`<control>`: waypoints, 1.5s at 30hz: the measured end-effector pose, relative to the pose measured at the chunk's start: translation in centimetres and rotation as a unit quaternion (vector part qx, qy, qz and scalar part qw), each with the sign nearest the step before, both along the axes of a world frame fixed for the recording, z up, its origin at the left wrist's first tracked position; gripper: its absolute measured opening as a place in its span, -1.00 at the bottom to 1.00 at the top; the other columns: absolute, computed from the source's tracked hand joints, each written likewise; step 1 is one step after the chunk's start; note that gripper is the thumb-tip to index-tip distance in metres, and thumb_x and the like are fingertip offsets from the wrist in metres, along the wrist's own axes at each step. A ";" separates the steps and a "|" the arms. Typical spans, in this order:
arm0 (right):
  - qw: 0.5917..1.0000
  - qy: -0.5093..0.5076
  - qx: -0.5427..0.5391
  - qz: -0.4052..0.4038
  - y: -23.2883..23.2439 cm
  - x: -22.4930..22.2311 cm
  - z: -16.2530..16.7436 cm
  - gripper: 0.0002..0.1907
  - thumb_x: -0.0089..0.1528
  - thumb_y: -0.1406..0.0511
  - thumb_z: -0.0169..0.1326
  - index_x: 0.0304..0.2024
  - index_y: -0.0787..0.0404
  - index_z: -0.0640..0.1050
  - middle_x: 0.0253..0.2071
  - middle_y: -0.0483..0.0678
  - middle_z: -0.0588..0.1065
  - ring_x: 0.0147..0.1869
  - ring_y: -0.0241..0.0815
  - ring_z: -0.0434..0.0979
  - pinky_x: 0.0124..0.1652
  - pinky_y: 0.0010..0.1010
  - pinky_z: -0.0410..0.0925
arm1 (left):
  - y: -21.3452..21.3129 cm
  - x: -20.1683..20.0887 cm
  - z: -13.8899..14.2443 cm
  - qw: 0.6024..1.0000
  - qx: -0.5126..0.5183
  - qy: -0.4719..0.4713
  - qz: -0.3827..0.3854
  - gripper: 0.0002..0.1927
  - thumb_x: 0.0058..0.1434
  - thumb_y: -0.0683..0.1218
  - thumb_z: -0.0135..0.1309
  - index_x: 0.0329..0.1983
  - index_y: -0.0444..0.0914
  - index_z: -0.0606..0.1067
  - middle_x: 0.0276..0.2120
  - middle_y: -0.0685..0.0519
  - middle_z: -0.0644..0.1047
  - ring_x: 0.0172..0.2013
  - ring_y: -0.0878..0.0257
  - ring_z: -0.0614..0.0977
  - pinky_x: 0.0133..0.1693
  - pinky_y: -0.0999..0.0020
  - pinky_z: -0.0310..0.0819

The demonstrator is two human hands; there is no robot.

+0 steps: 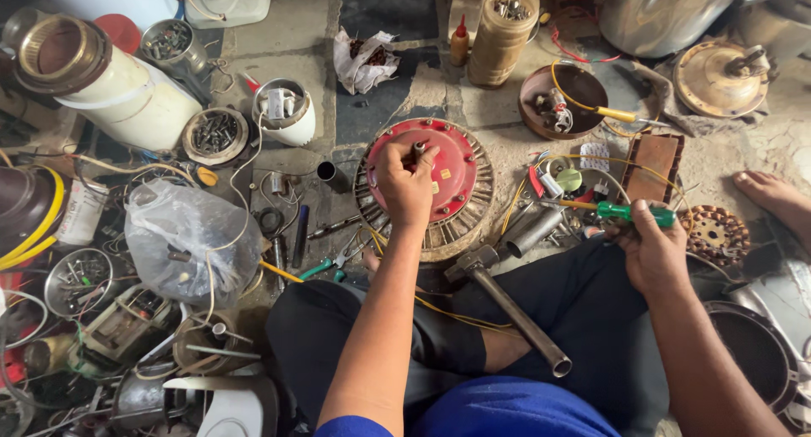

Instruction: The person assembles an electrical motor by placing a red circular component onto a stator, then uses a hammer and screwdriver to secure it. They then connect wires to the motor terminals.

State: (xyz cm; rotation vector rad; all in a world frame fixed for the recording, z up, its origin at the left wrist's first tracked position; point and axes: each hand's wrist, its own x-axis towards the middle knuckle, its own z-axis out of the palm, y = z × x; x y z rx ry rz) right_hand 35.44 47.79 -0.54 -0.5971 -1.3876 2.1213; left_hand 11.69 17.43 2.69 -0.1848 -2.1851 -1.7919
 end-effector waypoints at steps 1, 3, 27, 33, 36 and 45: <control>1.000 -0.005 -0.002 -0.001 0.0 0.0 0.0 -0.88 0.49 0.30 0.07 -0.02 0.24 0.46 -0.17 -0.03 0.54 -0.17 -0.15 0.60 -0.19 -0.26 0.50 | 0.2 0.3 0.1 0.997 -0.046 0.036 0.042 -0.60 0.12 -0.04 0.42 -0.14 -0.29 0.47 -0.28 -0.01 0.57 -0.20 0.04 0.63 -0.05 0.15 0.49; 1.000 -0.005 0.000 -0.003 0.1 -0.1 -0.1 -0.88 0.48 0.31 0.08 -0.02 0.23 0.46 -0.17 -0.04 0.53 -0.18 -0.16 0.59 -0.19 -0.25 0.50 | 0.3 1.6 0.1 0.976 -0.139 0.107 0.126 -0.50 0.12 0.05 0.42 -0.06 -0.25 0.42 -0.21 -0.02 0.54 -0.11 0.00 0.59 0.12 0.02 0.36; 1.000 -0.005 0.002 0.002 0.5 0.1 -0.5 -0.90 0.48 0.32 0.07 -0.02 0.21 0.45 -0.16 0.00 0.54 -0.16 -0.12 0.60 -0.19 -0.23 0.49 | -7.0 3.0 -3.2 0.940 0.095 -0.325 -0.025 -0.43 0.38 -0.09 -0.08 0.47 -0.05 0.22 -0.31 -0.02 0.60 -0.62 0.20 0.56 -0.62 0.30 0.49; 0.999 -0.021 0.030 0.000 -0.5 -0.1 0.1 -0.87 0.48 0.33 0.07 0.02 0.26 0.48 -0.12 -0.01 0.54 -0.13 -0.15 0.59 -0.15 -0.29 0.49 | -9.9 -6.2 -2.7 0.958 -0.264 -0.108 -0.032 -0.71 0.40 0.06 0.12 -0.02 -0.21 0.63 -0.20 -0.19 0.68 -0.22 -0.14 0.69 -0.20 0.04 0.57; 0.996 -0.039 0.082 -0.014 -1.7 -0.5 1.6 -0.87 0.43 0.38 0.07 0.01 0.29 0.50 -0.07 -0.03 0.54 -0.06 -0.20 0.59 -0.07 -0.37 0.51 | -7.6 -5.1 -2.2 0.956 -0.268 -0.120 0.007 -0.75 0.46 0.02 0.03 -0.02 -0.20 0.61 -0.10 -0.15 0.66 -0.06 -0.17 0.67 -0.03 0.01 0.53; 0.922 0.045 0.382 0.042 -6.7 -9.6 10.9 -0.46 0.41 0.57 0.02 0.39 0.26 0.20 0.15 0.04 0.48 0.21 -0.22 0.56 0.16 -0.45 0.47 | -2.6 0.1 0.7 0.976 -0.093 0.177 -0.086 -0.70 0.28 -0.23 0.15 0.08 -0.33 0.53 -0.02 -0.13 0.60 0.03 -0.07 0.59 0.10 0.09 0.45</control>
